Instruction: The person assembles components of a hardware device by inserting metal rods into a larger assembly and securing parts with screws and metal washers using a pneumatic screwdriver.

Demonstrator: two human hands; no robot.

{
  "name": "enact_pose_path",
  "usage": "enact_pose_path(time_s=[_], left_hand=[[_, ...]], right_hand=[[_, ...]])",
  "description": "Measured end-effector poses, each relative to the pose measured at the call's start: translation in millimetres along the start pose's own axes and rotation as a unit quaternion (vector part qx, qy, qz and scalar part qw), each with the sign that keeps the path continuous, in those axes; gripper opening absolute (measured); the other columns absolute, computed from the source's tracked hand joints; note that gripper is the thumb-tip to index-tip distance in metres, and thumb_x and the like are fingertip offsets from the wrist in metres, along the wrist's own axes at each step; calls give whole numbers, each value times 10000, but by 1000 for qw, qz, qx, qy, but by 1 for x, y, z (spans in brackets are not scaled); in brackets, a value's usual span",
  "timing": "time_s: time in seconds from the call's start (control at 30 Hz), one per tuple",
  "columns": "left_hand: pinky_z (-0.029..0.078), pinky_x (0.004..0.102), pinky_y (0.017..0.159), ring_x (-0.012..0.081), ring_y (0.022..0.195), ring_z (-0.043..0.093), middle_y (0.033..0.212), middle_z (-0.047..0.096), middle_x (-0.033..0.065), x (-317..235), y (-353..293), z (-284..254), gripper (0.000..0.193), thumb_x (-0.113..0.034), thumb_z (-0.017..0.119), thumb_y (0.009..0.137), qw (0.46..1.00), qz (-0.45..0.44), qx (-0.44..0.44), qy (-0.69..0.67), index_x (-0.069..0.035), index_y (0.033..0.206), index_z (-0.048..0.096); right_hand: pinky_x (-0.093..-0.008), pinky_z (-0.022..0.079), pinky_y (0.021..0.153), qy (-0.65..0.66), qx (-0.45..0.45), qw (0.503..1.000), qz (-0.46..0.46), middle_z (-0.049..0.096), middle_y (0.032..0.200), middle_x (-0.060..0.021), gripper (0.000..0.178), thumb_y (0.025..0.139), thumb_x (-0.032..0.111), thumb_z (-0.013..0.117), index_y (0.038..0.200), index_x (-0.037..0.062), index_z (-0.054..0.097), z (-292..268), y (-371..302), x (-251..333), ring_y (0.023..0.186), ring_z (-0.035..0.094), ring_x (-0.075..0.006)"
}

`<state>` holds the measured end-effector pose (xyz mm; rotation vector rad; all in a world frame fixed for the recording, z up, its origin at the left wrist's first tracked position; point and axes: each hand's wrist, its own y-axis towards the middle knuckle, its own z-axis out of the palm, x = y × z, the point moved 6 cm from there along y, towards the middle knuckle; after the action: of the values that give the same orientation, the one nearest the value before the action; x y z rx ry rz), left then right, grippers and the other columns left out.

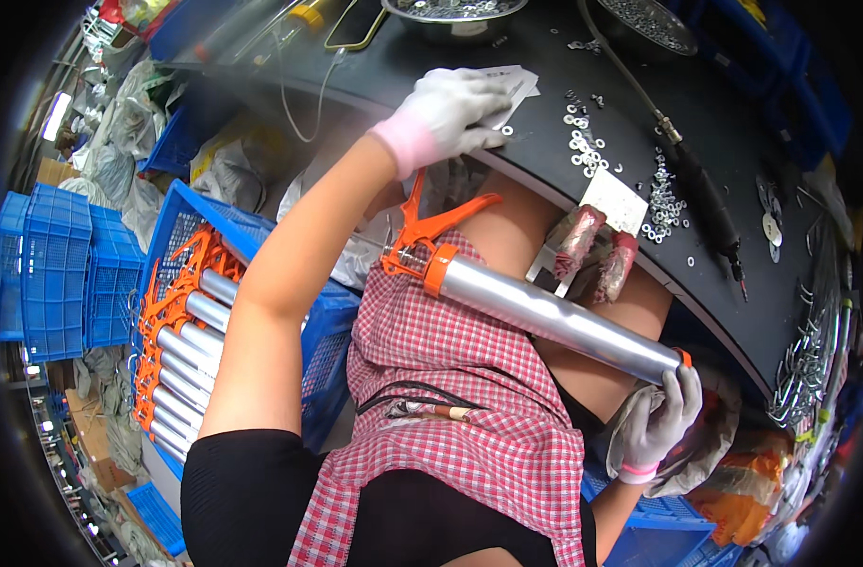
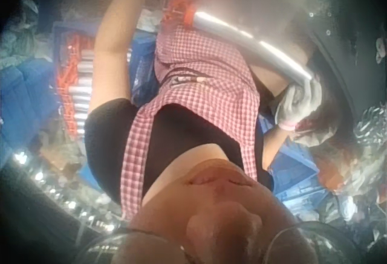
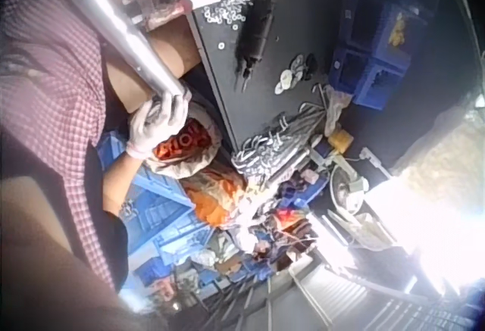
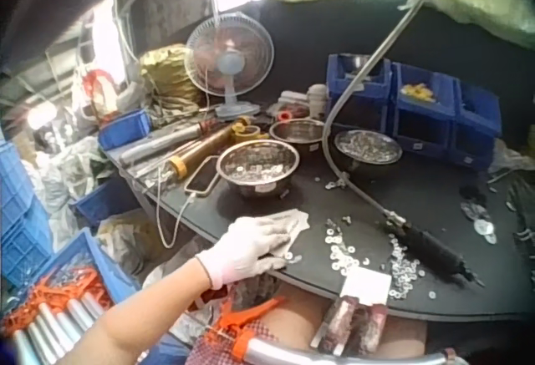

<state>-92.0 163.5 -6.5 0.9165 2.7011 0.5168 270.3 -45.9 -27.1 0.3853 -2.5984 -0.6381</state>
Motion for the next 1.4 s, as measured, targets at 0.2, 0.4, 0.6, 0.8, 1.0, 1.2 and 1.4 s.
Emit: enact_pose_path(time_s=[0.2, 0.4, 0.6, 0.8, 1.0, 1.2, 1.4], left_hand=[[469, 369, 845, 280, 962, 609, 1037, 655, 91, -10, -31, -14, 266, -190, 723, 696, 995, 30, -33, -84, -55, 917, 665], [455, 295, 695, 186, 744, 608, 794, 668, -2, -47, -39, -51, 116, -105, 705, 697, 947, 4, -321, -18, -134, 804, 672], [484, 253, 579, 132, 687, 569, 848, 611, 10, -207, -64, -40, 204, -221, 655, 583, 948, 229, -220, -29, -105, 750, 640], [451, 289, 445, 179, 580, 594, 824, 622, 59, -166, -61, -33, 228, -10, 714, 607, 908, 48, -329, -256, -95, 813, 667], [512, 302, 638, 248, 769, 657, 903, 668, 103, -158, -60, -22, 235, 57, 638, 693, 831, 53, -121, -540, -67, 889, 670], [489, 327, 628, 254, 776, 636, 936, 657, 66, -165, -61, -13, 333, 33, 679, 626, 900, 20, -167, -402, -99, 929, 642], [487, 321, 630, 243, 777, 636, 918, 652, 58, -172, -63, -11, 333, 11, 728, 601, 912, -42, -164, -375, -105, 898, 637]], right_hand=[[-431, 381, 965, 95, -8, 995, 19, 511, 1167, -165, 391, 692, -57, 564, 1072, 30, 581, 12, 0, 11, 1110, 491, -337], [-372, 473, 845, 340, 64, 937, 53, 600, 1048, -158, 278, 784, 95, 583, 1049, 14, 590, 40, 32, 40, 922, 603, -259], [-229, 468, 718, 603, 103, 739, 282, 608, 925, -75, 313, 902, 236, 602, 1067, -14, 511, 77, 73, 79, 790, 574, -95], [-221, 489, 617, 648, 2, 689, 324, 606, 965, -129, 370, 894, 245, 597, 1151, 31, 438, 72, 64, 67, 734, 614, -150], [-260, 474, 566, 682, 256, 594, 341, 599, 929, -190, 690, 860, 382, 591, 1368, 12, 306, 82, 69, 72, 708, 611, -186], [-252, 523, 705, 671, 155, 678, 259, 571, 1120, -128, 554, 799, 51, 678, 1284, -13, 418, 79, 52, 99, 801, 621, -144], [-265, 519, 793, 561, 102, 810, 136, 629, 1062, -121, 335, 805, 4, 669, 1118, -36, 555, 66, 60, 98, 905, 640, -158]])
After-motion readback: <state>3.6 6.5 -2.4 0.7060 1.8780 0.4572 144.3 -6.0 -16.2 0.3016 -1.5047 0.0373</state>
